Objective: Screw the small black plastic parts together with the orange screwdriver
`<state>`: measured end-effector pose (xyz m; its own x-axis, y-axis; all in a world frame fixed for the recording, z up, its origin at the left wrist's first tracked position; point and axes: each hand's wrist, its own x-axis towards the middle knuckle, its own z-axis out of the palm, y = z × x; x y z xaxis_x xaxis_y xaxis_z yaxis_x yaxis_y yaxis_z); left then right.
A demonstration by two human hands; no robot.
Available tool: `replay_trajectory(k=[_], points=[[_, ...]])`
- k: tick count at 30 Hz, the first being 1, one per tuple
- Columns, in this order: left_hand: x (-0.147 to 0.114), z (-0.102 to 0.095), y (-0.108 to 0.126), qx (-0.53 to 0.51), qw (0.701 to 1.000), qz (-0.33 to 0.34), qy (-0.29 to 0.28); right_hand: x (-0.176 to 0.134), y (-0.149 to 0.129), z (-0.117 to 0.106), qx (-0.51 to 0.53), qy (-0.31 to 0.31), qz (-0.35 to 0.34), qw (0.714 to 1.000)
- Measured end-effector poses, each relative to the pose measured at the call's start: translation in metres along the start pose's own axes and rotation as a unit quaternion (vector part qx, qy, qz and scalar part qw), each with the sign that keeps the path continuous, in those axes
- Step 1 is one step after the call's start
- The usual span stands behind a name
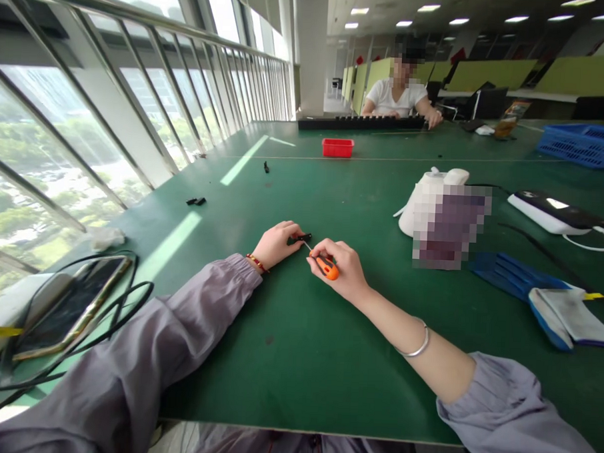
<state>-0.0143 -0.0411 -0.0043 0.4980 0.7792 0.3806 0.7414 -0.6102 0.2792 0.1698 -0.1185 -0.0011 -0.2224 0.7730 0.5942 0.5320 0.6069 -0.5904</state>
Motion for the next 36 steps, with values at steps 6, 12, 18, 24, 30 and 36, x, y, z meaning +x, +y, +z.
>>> replay_trajectory(k=[6,12,18,24,30,36], points=[[-0.017,-0.003,0.016,0.008,1.0,-0.003,-0.002,-0.018,-0.02,-0.003,-0.003,0.031,0.018,0.999],[-0.03,-0.005,0.033,0.009,1.0,0.003,-0.008,-0.025,-0.042,-0.004,0.031,0.135,0.091,0.986],[-0.032,-0.005,0.041,0.009,1.0,0.019,-0.012,-0.018,-0.045,-0.007,0.021,0.208,0.136,0.968],[-0.032,-0.005,0.041,0.016,0.999,0.028,-0.013,-0.018,-0.042,-0.014,-0.025,0.24,0.108,0.964],[-0.033,-0.007,0.042,0.023,0.999,0.037,-0.017,-0.022,-0.048,-0.022,-0.091,0.184,0.086,0.975],[-0.033,-0.008,0.045,0.035,0.998,0.05,-0.02,-0.021,-0.05,-0.03,-0.063,0.162,0.076,0.982]])
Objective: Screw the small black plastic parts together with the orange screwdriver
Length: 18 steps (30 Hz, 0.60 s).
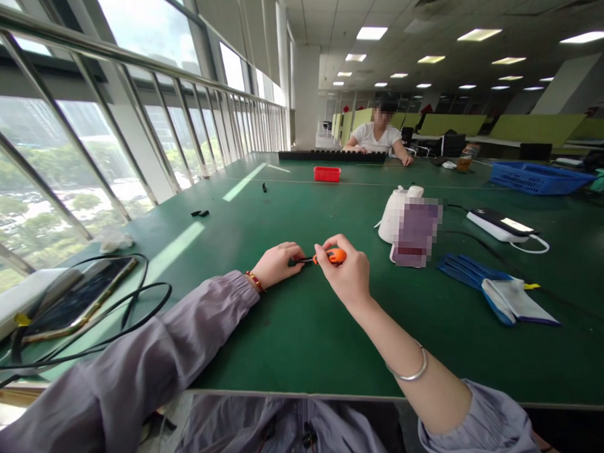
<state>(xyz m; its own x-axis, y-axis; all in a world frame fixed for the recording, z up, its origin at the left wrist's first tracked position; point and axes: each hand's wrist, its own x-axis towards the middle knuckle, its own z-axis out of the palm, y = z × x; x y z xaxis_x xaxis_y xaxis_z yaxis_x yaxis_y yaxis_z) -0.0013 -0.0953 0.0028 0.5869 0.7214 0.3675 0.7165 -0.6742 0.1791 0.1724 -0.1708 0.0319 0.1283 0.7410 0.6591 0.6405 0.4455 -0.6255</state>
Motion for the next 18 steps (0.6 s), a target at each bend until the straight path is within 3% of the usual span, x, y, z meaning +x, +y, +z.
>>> replay_trajectory(k=[10,15,18], points=[[-0.0001,-0.0003,0.0003,0.002,1.0,-0.005,0.002,-0.0022,0.0011,-0.0021,0.031,-0.006,-0.003,0.999],[-0.0003,0.0014,-0.0008,-0.004,1.0,-0.02,0.008,-0.0041,0.0013,-0.0004,0.026,-0.044,0.002,0.999],[-0.0002,0.0023,-0.0019,-0.005,0.999,-0.03,0.013,-0.0054,0.0016,0.0019,0.038,-0.029,-0.002,0.999]])
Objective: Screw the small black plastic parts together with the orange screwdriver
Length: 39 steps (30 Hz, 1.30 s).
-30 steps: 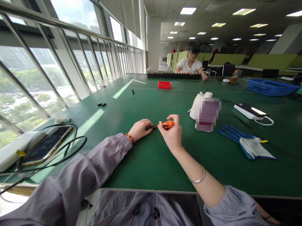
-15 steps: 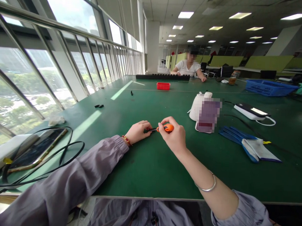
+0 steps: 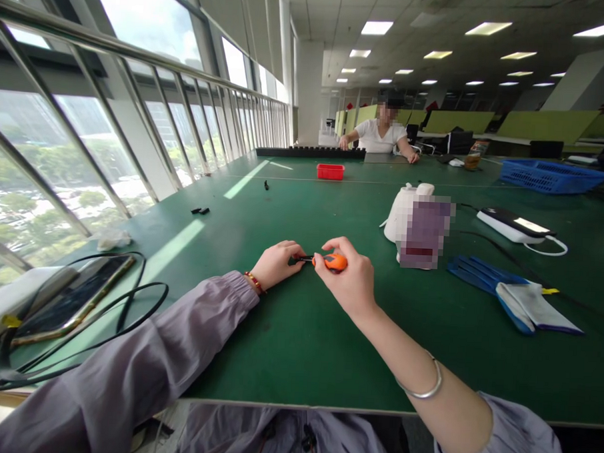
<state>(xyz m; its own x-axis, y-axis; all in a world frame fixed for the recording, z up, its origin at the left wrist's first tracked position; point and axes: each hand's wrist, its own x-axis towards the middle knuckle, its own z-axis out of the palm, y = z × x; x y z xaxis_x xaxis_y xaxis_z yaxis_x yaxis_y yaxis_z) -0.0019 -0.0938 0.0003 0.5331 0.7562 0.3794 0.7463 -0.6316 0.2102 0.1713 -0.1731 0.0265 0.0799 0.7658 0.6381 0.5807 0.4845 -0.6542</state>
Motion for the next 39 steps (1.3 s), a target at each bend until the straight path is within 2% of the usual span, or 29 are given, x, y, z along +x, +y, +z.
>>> replay_trajectory(k=[3,6,10,17,23,30,36,39], points=[[0.0,0.0,-0.001,0.0,1.0,-0.007,-0.001,-0.002,0.001,0.004,0.008,0.008,-0.023,1.0],[0.001,0.001,-0.001,0.003,1.0,-0.008,-0.002,-0.005,0.003,0.007,-0.025,0.004,-0.049,0.998],[0.001,0.001,0.0,0.006,1.0,-0.004,-0.003,-0.007,0.003,0.01,-0.047,-0.017,-0.046,0.998],[0.002,-0.001,-0.005,0.013,1.0,0.023,-0.015,-0.008,0.004,0.012,-0.04,-0.005,-0.068,0.997],[0.003,-0.003,-0.011,-0.002,0.999,0.039,-0.021,-0.01,0.005,0.014,-0.039,-0.031,-0.058,0.997],[0.002,-0.001,-0.009,0.012,0.999,0.035,-0.017,-0.01,0.006,0.015,0.017,0.0,-0.04,0.999],[0.002,0.001,-0.009,0.029,0.999,0.044,-0.015,-0.012,0.003,0.014,-0.022,-0.037,-0.021,0.999],[0.002,0.002,-0.009,0.037,0.998,0.05,-0.007,-0.012,0.003,0.013,-0.009,-0.027,-0.023,0.999]])
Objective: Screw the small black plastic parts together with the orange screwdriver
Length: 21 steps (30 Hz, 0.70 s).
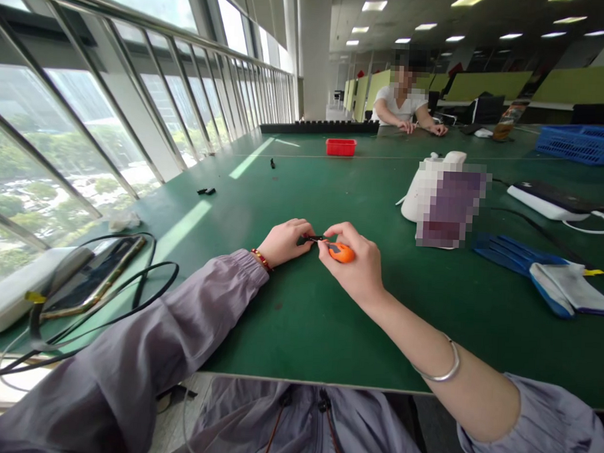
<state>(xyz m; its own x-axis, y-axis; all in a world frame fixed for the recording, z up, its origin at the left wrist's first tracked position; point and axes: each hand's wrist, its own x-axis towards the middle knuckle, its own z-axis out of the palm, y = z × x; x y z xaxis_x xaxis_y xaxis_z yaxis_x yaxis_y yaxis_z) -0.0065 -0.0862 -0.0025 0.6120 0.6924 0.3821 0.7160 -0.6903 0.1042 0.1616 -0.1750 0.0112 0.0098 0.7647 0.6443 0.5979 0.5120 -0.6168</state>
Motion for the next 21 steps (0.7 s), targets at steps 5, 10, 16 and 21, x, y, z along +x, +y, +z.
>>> replay_trajectory(k=[5,10,16,21], points=[[0.0001,0.0001,0.0006,0.001,1.0,0.0,-0.004,0.0009,0.0037,0.0004,0.02,0.018,-0.013,1.0],[-0.0005,-0.0013,0.0017,-0.002,1.0,-0.005,-0.006,0.0014,0.0023,-0.0001,0.011,-0.01,0.013,1.0],[-0.0011,-0.0011,0.0022,0.001,1.0,0.002,-0.003,0.0029,0.0011,-0.0003,0.051,0.02,-0.006,0.999],[-0.0014,0.0,0.002,-0.001,1.0,0.012,0.0,0.0021,0.003,0.0016,0.032,0.001,-0.054,0.998]])
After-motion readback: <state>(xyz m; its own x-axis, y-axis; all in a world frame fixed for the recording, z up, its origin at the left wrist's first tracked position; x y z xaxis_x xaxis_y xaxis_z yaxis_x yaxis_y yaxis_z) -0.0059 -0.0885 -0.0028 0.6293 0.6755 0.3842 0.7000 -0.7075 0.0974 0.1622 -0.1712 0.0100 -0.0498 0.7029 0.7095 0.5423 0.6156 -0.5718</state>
